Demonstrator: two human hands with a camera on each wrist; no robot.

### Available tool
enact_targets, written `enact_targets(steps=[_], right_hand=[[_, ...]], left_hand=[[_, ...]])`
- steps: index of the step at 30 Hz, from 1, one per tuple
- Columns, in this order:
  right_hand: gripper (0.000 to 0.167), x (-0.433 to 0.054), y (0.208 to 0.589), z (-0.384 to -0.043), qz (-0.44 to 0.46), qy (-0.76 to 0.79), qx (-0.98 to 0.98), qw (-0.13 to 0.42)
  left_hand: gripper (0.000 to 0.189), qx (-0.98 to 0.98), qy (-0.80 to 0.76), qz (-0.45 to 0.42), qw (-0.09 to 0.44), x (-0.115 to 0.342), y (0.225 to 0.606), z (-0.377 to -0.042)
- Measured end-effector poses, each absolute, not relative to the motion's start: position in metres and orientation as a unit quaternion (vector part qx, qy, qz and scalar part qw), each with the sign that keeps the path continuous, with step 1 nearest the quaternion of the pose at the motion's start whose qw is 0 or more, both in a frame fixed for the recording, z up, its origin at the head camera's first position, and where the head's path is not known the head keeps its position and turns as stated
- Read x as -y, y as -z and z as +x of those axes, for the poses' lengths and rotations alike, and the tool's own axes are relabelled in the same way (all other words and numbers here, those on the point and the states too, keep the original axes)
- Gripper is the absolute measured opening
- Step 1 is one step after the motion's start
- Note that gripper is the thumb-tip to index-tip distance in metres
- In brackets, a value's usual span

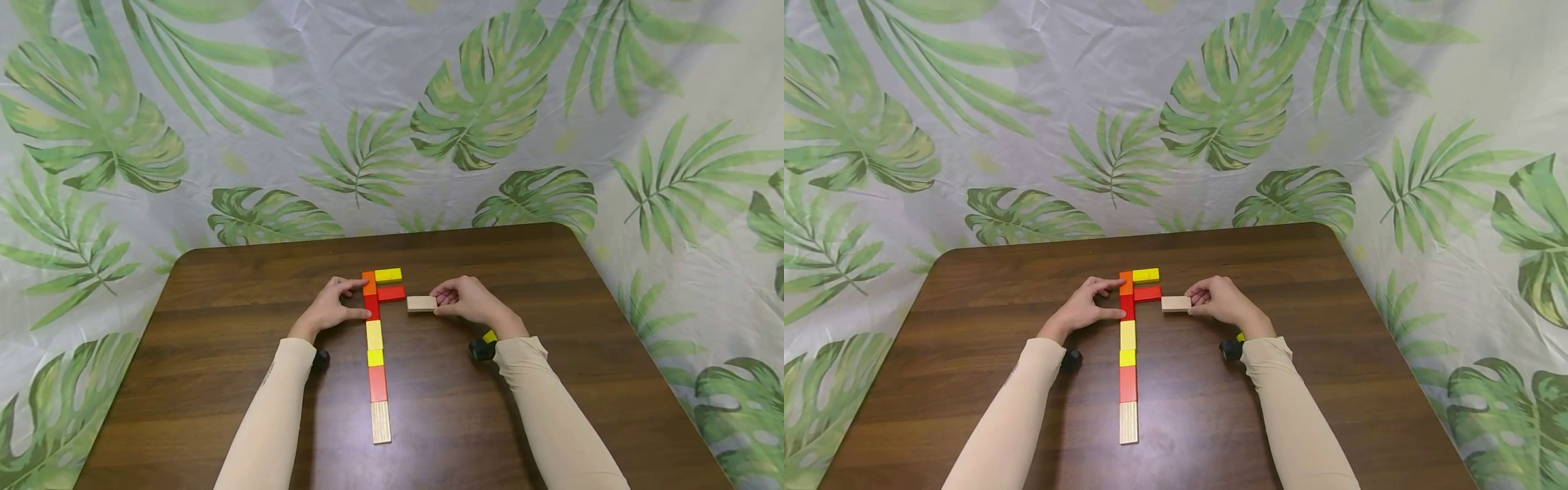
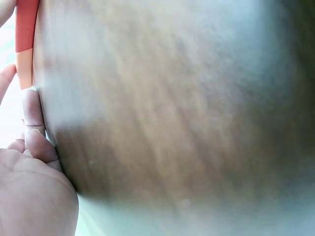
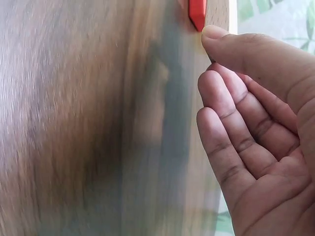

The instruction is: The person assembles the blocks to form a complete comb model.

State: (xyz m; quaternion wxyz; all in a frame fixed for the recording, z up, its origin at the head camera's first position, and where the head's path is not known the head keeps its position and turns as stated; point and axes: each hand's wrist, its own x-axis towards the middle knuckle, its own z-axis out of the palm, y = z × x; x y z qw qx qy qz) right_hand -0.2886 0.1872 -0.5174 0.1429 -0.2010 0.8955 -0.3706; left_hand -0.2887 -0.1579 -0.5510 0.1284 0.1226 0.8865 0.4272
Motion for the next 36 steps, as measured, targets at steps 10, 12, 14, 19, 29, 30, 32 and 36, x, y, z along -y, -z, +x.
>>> enact_targets(steps=[10, 12, 14, 19, 29, 30, 32, 36], right_hand=[[0.028, -0.169, 0.525, -0.286, -0.210, 0.378, -0.889, 0.149], [0.027, -0.166, 0.527, -0.285, -0.209, 0.379, -0.889, 0.150], [0.027, -0.162, 0.529, -0.284, -0.208, 0.378, -0.889, 0.151], [0.027, -0.154, 0.531, -0.281, -0.201, 0.377, -0.890, 0.160], [0.026, -0.144, 0.537, -0.280, -0.204, 0.385, -0.886, 0.158], [0.026, -0.143, 0.537, -0.280, -0.204, 0.387, -0.885, 0.159], [0.026, -0.142, 0.537, -0.280, -0.204, 0.389, -0.884, 0.160], [0.026, -0.139, 0.538, -0.279, -0.205, 0.388, -0.884, 0.161]], left_hand=[[0.075, -0.886, -0.428, 0.125, 0.126, 0.159, 0.552, -0.290], [0.075, -0.887, -0.426, 0.126, 0.125, 0.159, 0.553, -0.290], [0.075, -0.888, -0.423, 0.125, 0.127, 0.159, 0.553, -0.291], [0.076, -0.889, -0.421, 0.122, 0.132, 0.159, 0.554, -0.291], [0.075, -0.890, -0.420, 0.119, 0.131, 0.158, 0.553, -0.290], [0.075, -0.890, -0.420, 0.119, 0.131, 0.158, 0.553, -0.290], [0.075, -0.890, -0.421, 0.119, 0.130, 0.158, 0.553, -0.290], [0.075, -0.890, -0.421, 0.119, 0.129, 0.158, 0.552, -0.289]])
